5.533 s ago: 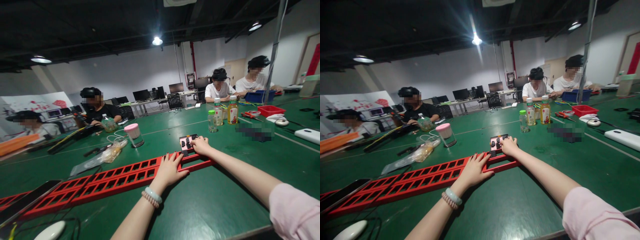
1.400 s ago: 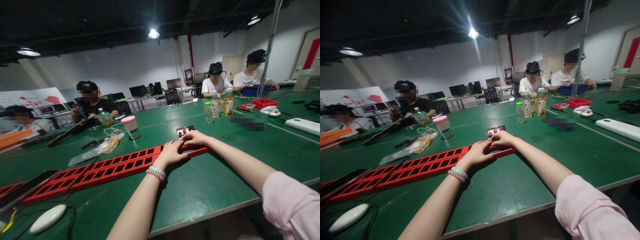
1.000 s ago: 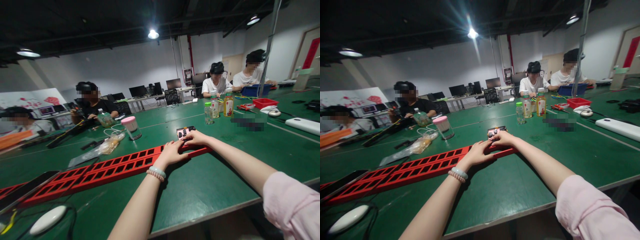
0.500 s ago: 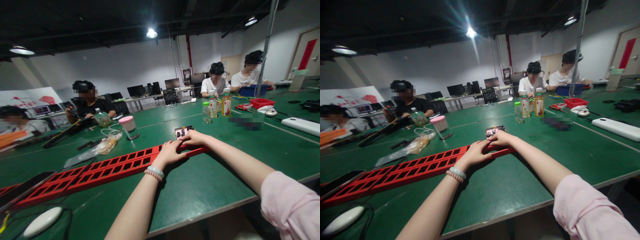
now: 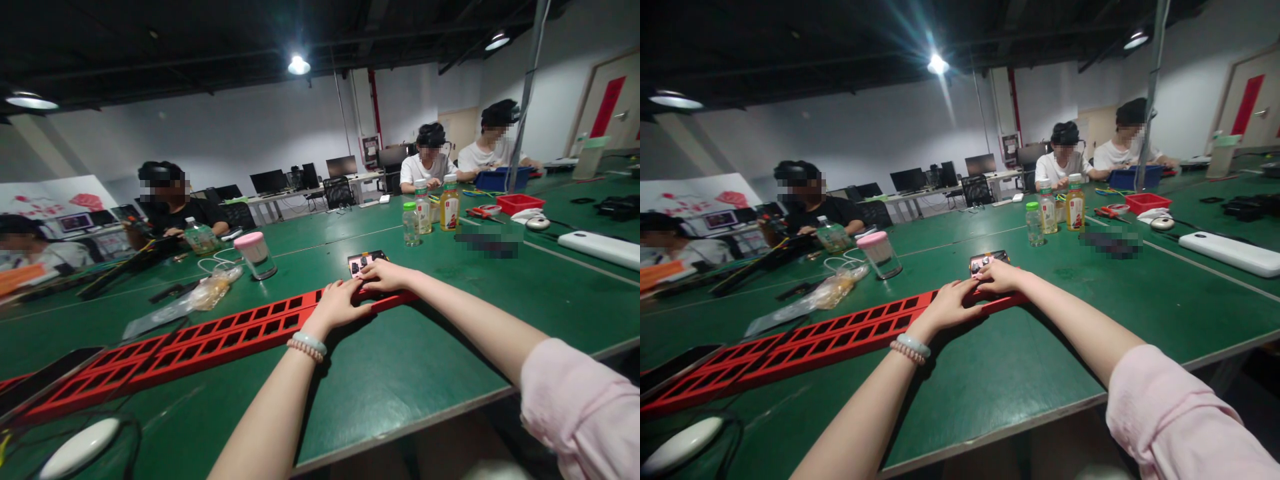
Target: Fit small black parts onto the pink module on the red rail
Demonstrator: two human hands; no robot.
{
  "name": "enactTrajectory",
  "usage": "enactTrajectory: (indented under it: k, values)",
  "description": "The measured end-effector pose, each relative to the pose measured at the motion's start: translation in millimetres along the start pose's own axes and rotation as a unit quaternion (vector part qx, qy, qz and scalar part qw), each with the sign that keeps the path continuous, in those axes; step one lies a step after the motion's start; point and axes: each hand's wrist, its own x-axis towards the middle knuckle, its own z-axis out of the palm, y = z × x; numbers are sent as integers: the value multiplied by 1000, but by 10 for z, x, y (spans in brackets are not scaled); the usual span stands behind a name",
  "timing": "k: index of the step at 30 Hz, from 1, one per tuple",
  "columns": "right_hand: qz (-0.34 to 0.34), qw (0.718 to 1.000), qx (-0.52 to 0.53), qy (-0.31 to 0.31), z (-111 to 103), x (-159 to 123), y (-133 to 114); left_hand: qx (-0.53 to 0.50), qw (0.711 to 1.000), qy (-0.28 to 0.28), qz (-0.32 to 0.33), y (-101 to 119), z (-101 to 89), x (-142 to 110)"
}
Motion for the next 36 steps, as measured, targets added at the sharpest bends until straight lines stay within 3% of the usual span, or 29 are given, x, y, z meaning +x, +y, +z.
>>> enactTrajectory:
  k: [9,15,20,26,36]
  values:
    - [67,994,-55,71,62,-45,-138,-8,1000,-1,-1,13,-12,-3]
    - [275,947,-110,127,7,-54,-198,6,1000,-2,-7,7,-9,2]
    - [386,914,-111,63,58,-26,-144,9,1000,-10,-15,34,-34,-3]
    - [384,917,-106,-8,47,-10,-133,7,1000,-9,-17,35,-32,-1]
    - [352,931,-92,-8,31,-17,-134,6,1000,-10,-14,3,-10,-2]
